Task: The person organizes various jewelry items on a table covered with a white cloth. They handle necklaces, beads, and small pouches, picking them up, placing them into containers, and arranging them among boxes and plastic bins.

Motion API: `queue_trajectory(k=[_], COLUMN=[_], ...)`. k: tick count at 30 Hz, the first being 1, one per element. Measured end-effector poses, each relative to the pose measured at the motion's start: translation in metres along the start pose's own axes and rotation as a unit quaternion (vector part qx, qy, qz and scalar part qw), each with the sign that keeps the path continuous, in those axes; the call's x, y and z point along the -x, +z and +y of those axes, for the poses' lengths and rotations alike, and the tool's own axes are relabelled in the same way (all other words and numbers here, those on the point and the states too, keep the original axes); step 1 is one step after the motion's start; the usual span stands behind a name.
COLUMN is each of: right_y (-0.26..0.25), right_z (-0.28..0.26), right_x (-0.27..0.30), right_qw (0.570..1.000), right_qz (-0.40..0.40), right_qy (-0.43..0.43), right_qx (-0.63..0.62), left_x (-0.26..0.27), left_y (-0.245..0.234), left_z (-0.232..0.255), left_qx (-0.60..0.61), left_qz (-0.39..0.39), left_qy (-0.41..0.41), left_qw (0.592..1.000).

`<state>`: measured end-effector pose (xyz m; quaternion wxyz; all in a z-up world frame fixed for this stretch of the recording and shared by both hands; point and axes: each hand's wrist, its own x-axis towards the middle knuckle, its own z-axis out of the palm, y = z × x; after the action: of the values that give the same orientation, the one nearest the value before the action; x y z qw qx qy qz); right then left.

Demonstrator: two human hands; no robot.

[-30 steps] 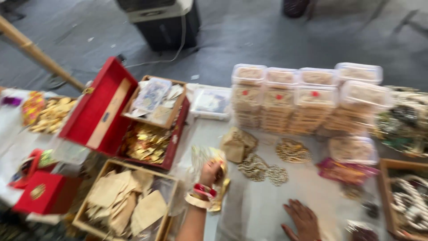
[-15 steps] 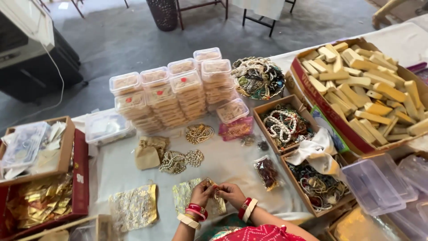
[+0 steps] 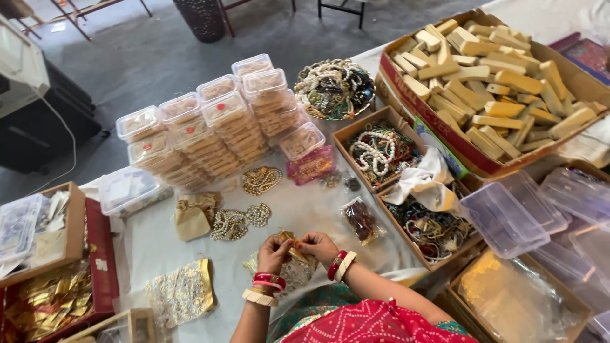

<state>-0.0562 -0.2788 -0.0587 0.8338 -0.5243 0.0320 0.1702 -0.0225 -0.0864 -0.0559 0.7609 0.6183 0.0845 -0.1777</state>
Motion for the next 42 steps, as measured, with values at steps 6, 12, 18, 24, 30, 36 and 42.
queue_trajectory(k=[6,12,18,24,30,36,42], right_y=[-0.022,0.007,-0.073,-0.059,-0.096,-0.079,-0.015], right_z=[0.001,-0.077,-0.088,-0.124,-0.095,-0.094,-0.082], right_x=[0.002,0.051,0.061,0.057,0.044,0.037,0.023], right_qw=[0.969,0.803,0.524,0.637,0.672,0.791,0.969], right_qz=[0.23,0.269,0.381,0.363,0.353,0.326,0.201], right_qy=[0.023,-0.204,-0.181,0.142,0.076,0.063,-0.139], right_qx=[-0.087,0.49,0.74,0.665,0.646,0.515,0.043], left_x=[0.031,0.036,0.038,0.055,0.048,0.048,0.023], left_y=[0.01,0.024,0.023,0.043,0.039,0.048,0.048], left_z=[0.033,0.032,0.045,0.093,0.098,0.126,0.087], left_qx=[-0.086,-0.336,-0.54,-0.533,-0.498,-0.521,-0.56], left_qz=[0.029,-0.007,-0.099,-0.054,-0.058,-0.018,-0.078], left_qy=[0.047,0.223,0.102,0.109,0.164,0.173,0.128], left_qw=[0.995,0.915,0.83,0.837,0.85,0.836,0.814])
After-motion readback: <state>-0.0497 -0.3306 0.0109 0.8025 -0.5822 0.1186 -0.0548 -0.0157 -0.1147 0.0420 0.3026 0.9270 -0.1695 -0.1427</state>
